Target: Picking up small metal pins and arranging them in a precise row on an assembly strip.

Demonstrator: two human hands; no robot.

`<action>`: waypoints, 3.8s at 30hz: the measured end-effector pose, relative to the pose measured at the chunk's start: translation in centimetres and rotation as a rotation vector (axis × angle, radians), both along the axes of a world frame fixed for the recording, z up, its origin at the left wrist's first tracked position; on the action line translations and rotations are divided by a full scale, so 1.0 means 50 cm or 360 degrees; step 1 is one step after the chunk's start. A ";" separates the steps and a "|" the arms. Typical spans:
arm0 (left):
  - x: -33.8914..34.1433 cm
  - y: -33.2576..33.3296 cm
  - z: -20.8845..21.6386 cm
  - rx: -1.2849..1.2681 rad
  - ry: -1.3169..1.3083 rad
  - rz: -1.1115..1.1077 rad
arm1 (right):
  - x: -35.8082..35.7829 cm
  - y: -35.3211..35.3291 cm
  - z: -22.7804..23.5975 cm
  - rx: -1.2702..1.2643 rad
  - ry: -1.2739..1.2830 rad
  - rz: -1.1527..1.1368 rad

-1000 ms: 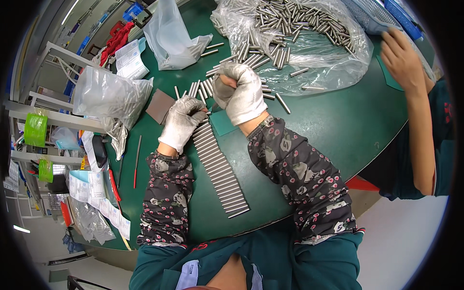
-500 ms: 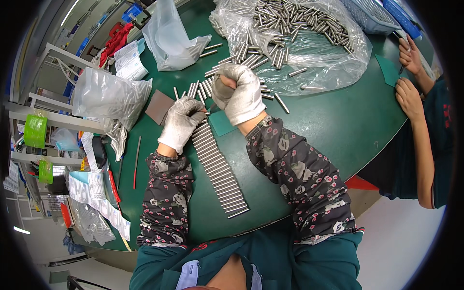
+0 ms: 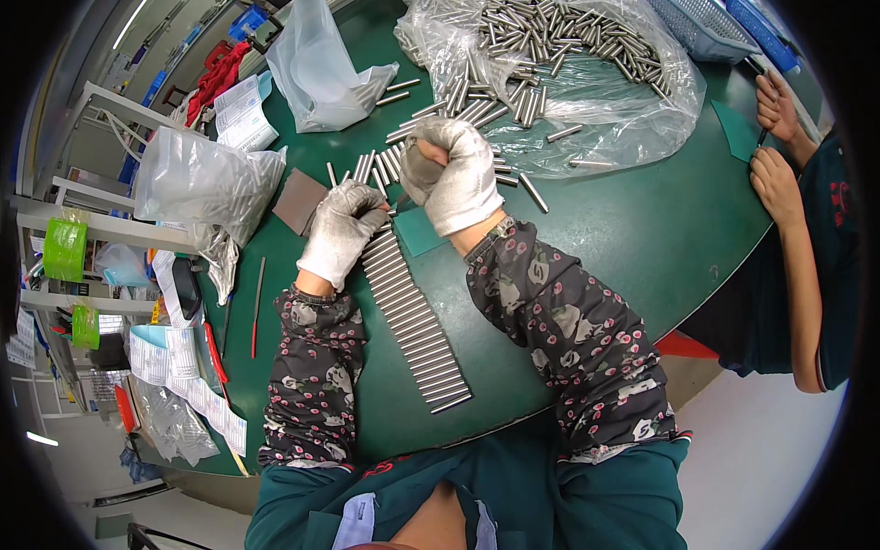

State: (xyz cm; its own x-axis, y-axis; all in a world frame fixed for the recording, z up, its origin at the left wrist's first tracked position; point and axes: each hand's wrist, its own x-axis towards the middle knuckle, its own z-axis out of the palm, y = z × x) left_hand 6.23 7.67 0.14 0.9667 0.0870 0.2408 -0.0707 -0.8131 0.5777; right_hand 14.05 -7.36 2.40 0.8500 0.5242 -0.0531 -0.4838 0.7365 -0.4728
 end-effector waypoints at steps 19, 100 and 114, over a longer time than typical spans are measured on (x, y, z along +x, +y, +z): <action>0.006 0.007 -0.014 0.0012 -0.0073 0.0001 | -0.013 0.025 -0.015 -0.0654 -0.1219 -0.0324; -0.023 -0.006 0.012 0.0154 -0.0212 0.0086 | -0.042 -0.023 -0.017 -0.0640 -0.1029 -0.0334; -0.031 0.007 0.027 0.0405 0.0026 -0.0024 | -0.033 -0.027 -0.021 -0.0522 -0.0817 -0.0148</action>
State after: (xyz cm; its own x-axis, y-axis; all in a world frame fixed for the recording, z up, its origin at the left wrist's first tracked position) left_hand 4.67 8.00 1.47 0.9714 0.0113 0.2371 -0.0761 -0.9314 0.3561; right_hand 12.39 -8.71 1.35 0.8512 0.4724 0.2287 -0.0754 0.5412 -0.8375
